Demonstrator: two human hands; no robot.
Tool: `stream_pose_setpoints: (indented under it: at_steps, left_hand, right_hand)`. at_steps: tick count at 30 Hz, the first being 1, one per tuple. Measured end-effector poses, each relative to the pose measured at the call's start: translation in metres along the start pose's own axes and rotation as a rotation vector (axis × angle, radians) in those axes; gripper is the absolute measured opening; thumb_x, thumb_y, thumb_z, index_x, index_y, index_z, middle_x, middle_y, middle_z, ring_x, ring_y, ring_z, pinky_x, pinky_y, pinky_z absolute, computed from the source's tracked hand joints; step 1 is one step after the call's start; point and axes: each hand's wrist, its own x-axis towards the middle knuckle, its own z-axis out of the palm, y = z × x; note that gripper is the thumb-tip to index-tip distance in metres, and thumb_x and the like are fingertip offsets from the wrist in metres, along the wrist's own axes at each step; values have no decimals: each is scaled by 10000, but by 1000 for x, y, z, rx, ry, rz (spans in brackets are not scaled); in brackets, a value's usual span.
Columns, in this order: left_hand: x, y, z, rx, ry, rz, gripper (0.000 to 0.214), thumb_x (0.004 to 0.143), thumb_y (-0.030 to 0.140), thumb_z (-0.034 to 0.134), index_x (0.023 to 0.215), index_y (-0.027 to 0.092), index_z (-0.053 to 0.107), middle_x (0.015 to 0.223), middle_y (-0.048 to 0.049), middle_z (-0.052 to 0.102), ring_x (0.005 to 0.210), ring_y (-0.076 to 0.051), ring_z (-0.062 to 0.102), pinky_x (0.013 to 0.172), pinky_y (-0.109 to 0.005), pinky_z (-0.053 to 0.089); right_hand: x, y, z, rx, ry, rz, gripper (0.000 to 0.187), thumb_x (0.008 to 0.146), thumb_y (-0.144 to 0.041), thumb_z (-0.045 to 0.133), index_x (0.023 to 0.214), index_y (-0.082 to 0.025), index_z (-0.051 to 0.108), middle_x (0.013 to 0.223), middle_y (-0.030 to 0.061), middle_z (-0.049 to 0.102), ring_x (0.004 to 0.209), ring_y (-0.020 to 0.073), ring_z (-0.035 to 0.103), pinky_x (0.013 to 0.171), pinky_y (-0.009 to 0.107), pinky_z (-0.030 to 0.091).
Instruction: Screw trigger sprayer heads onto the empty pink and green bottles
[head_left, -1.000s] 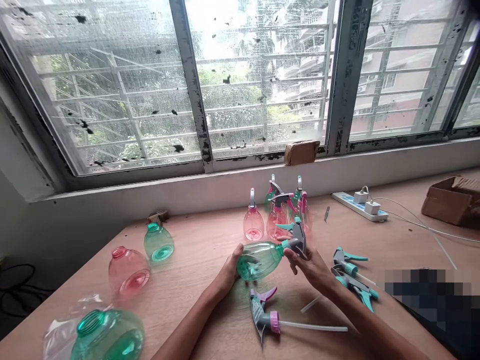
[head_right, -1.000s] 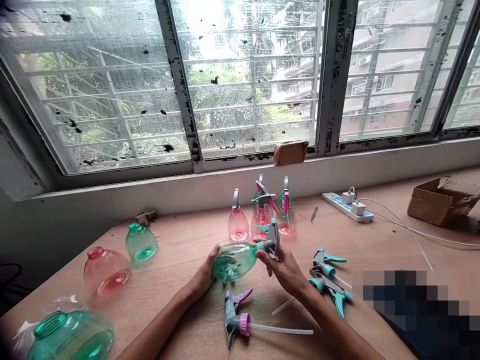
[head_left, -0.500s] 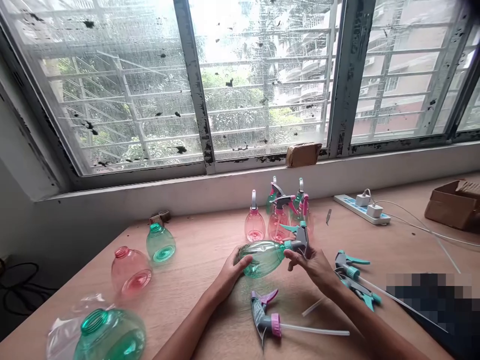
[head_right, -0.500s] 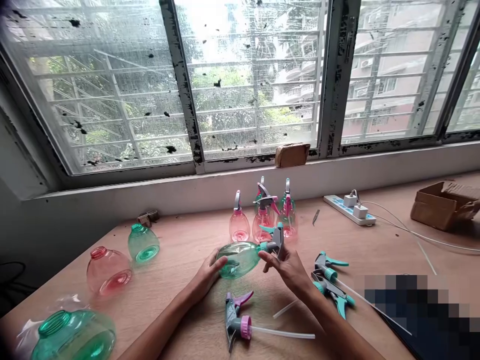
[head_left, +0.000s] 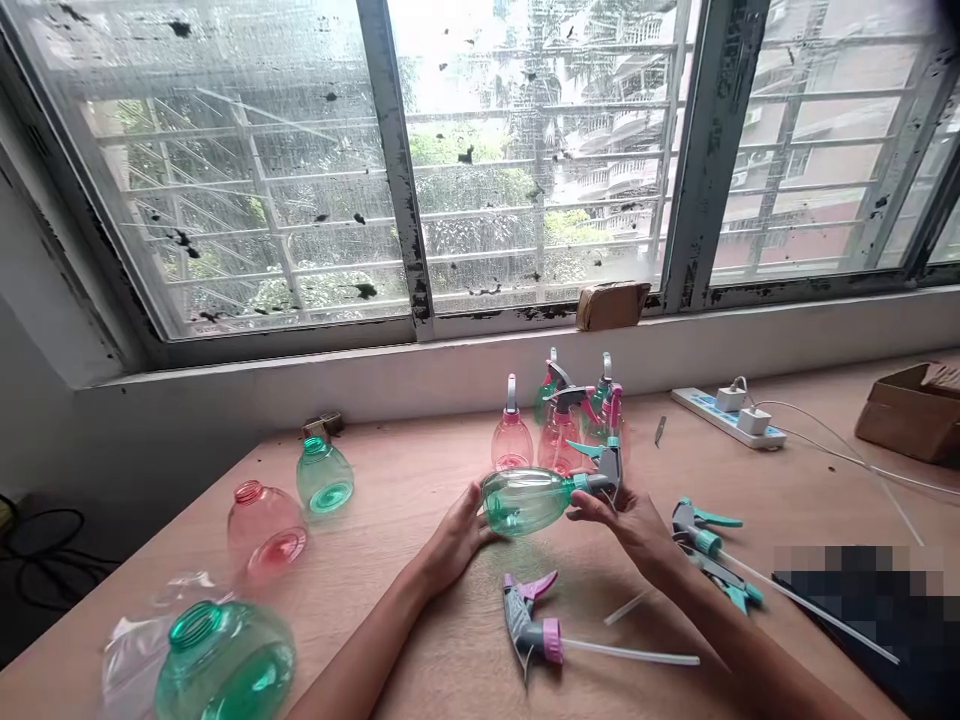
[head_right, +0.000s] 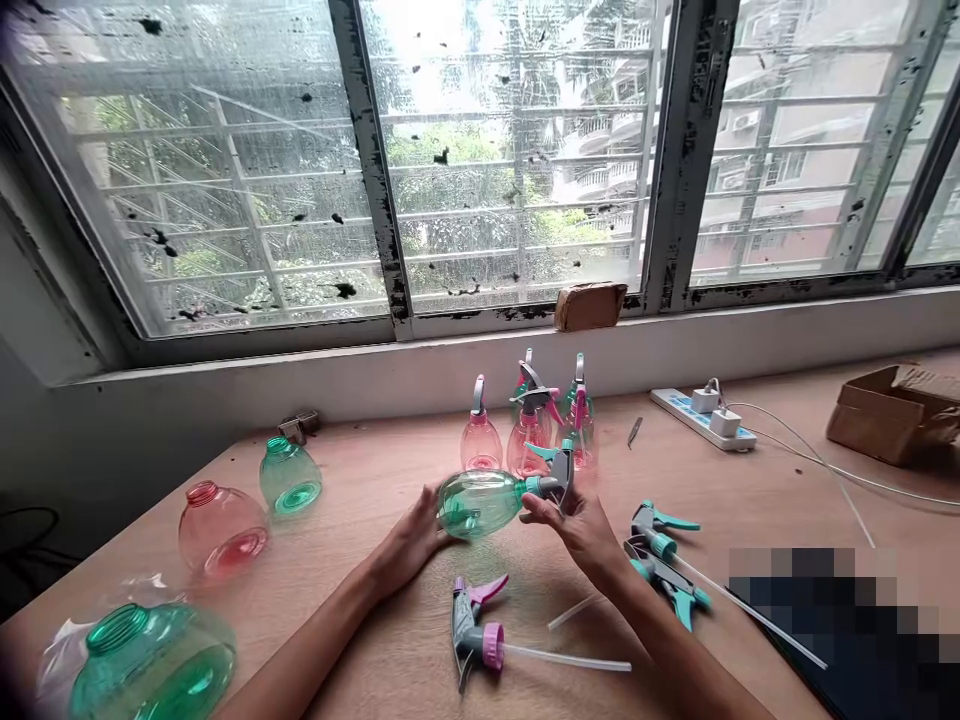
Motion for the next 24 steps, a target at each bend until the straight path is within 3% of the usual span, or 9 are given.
stream_pose_setpoints:
  at_steps: [2,4,8,11,13,15,18,21,24]
  left_hand:
    - [1,-1,-1,-34,-6,-10,603,926,590,602,1389,204,578,1403,-168,611,1277,-342,585,978,-420,498]
    - [1,-2,-1,-55,-24,-23,558,862,435,758,1340,180,624,1378,-161,637,1291,-339,574,1038,-421,464]
    - [-4,-1,1,-79,-63,-67,642,753,209,872,1344,207,619,1426,-138,609,1290,-328,580,1056,-411,459]
    - [-4,-1,-1,-101,-69,-101,716,785,400,845,1414,249,540,1439,-161,592,1181,-358,663,951,-446,521]
    - [-2,-3,-3,-113,-69,-121,718,852,621,684,1422,214,526,1398,-212,614,1089,-371,712,878,-454,542]
    - [0,-4,-5,-119,-57,-122,687,912,670,549,1408,195,534,1392,-232,611,1079,-361,717,842,-431,544]
    - [-1,-3,-3,-135,-45,-75,561,908,444,698,1409,268,518,1467,-163,562,1208,-330,650,906,-398,517]
    - [-3,-2,1,-160,-67,-14,776,758,197,848,1435,317,487,1504,-95,534,1347,-306,533,1060,-394,422]
    - [-4,-1,5,-178,-107,16,815,738,178,852,1455,298,483,1490,-90,549,1383,-309,485,1115,-401,360]
  right_hand:
    - [0,1,-1,2,7,2,319,707,-457,878,848,-191,772,831,25,713,761,230,691,751,445,657]
    - [0,1,-3,5,20,8,311,706,-452,880,835,-190,773,843,22,707,754,224,684,745,443,659]
    - [1,1,-6,16,38,16,303,712,-443,878,859,-200,775,885,17,701,767,207,667,739,418,661]
    - [1,1,-5,21,32,21,304,712,-439,880,846,-188,776,897,28,704,781,209,670,758,417,658]
    - [1,1,-4,23,25,21,304,711,-435,883,846,-186,775,881,28,700,780,209,668,756,418,658]
    - [1,2,-3,25,20,20,301,714,-437,881,848,-191,771,868,21,695,785,207,662,754,413,658]
    - [2,3,-5,22,11,34,299,725,-439,874,847,-188,768,855,19,695,794,208,661,768,415,653]
    - [2,3,-7,14,-4,63,307,727,-437,875,839,-170,771,809,23,696,784,212,662,795,432,641]
    - [1,3,-6,13,-3,78,315,720,-444,878,824,-165,775,785,22,700,781,214,665,819,441,629]
